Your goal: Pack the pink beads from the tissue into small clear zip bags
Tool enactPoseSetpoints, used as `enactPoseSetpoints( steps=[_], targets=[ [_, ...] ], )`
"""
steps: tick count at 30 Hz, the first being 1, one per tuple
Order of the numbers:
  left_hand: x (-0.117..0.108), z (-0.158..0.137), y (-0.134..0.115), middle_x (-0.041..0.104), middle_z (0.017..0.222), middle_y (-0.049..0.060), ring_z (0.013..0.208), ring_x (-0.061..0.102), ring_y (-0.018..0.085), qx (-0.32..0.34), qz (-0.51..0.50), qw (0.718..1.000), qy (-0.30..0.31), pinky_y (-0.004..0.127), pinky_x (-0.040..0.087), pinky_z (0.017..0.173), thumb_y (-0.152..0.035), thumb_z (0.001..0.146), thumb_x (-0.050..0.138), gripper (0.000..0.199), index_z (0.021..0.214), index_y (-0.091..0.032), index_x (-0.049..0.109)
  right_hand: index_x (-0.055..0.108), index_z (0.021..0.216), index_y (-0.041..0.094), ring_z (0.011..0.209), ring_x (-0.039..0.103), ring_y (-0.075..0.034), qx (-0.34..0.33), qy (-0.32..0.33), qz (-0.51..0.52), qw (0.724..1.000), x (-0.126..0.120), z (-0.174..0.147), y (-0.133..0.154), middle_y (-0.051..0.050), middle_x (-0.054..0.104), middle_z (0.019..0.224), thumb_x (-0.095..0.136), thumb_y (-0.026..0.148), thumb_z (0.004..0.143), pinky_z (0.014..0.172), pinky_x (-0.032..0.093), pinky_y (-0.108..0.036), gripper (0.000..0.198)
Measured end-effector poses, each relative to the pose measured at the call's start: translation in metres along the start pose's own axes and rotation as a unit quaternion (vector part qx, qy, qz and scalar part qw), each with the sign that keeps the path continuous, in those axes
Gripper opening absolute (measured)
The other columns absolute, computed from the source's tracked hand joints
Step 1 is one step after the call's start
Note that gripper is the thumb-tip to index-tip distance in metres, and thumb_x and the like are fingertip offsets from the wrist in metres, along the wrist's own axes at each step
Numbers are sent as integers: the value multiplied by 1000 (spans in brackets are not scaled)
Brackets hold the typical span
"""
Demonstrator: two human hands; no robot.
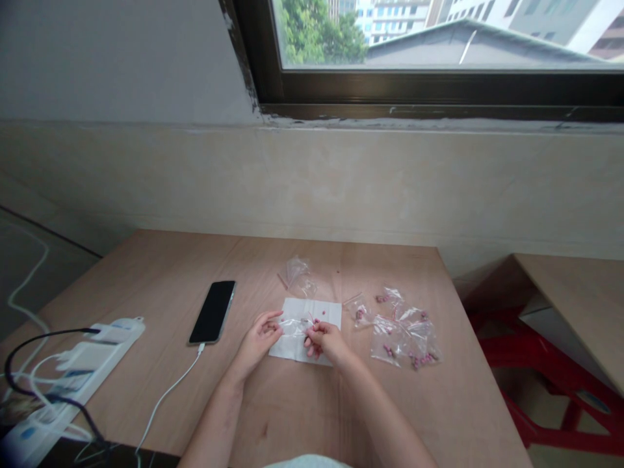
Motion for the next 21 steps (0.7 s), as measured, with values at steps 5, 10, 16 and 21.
enactPoseSetpoints(
  steps=[5,10,16,21],
  targets=[
    [2,1,-8,42,102,5,74,52,9,32,-14,999,0,30,49,77,-27,69,58,29,96,-16,54,47,67,15,37,47,-6,-1,11,20,1000,-1,-2,4,2,58,59,67,47,54,35,31,-18,40],
    [-2,3,-5,44,99,5,76,51,9,32,-3,999,-8,29,48,79,-25,71,56,25,93,-15,54,52,85,16,34,42,-5,-10,26,19,999,-7,-10,16,1,61,62,64,44,60,31,24,-17,39],
    [-7,5,-1,46,96,4,77,52,10,26,12,999,-24,29,47,79,-27,70,56,22,89,-15,55,55,76,14,31,34,-5,-45,-121,-87,988,-42,4,43,3,52,47,58,40,63,32,21,-19,29],
    [-13,3,-6,47,93,4,75,52,10,9,11,999,-44,27,47,78,-30,68,58,23,86,-15,58,52,73,16,40,42,-10,-108,-291,-163,937,-96,52,88,1,50,50,52,31,67,39,30,-22,16]
  ],
)
Point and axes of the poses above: each hand's wrist, its own z-axis towards the middle knuckle, its own x-axis out of the palm, y = z × x, the point moved 5 cm from there along z, towards the middle knuckle
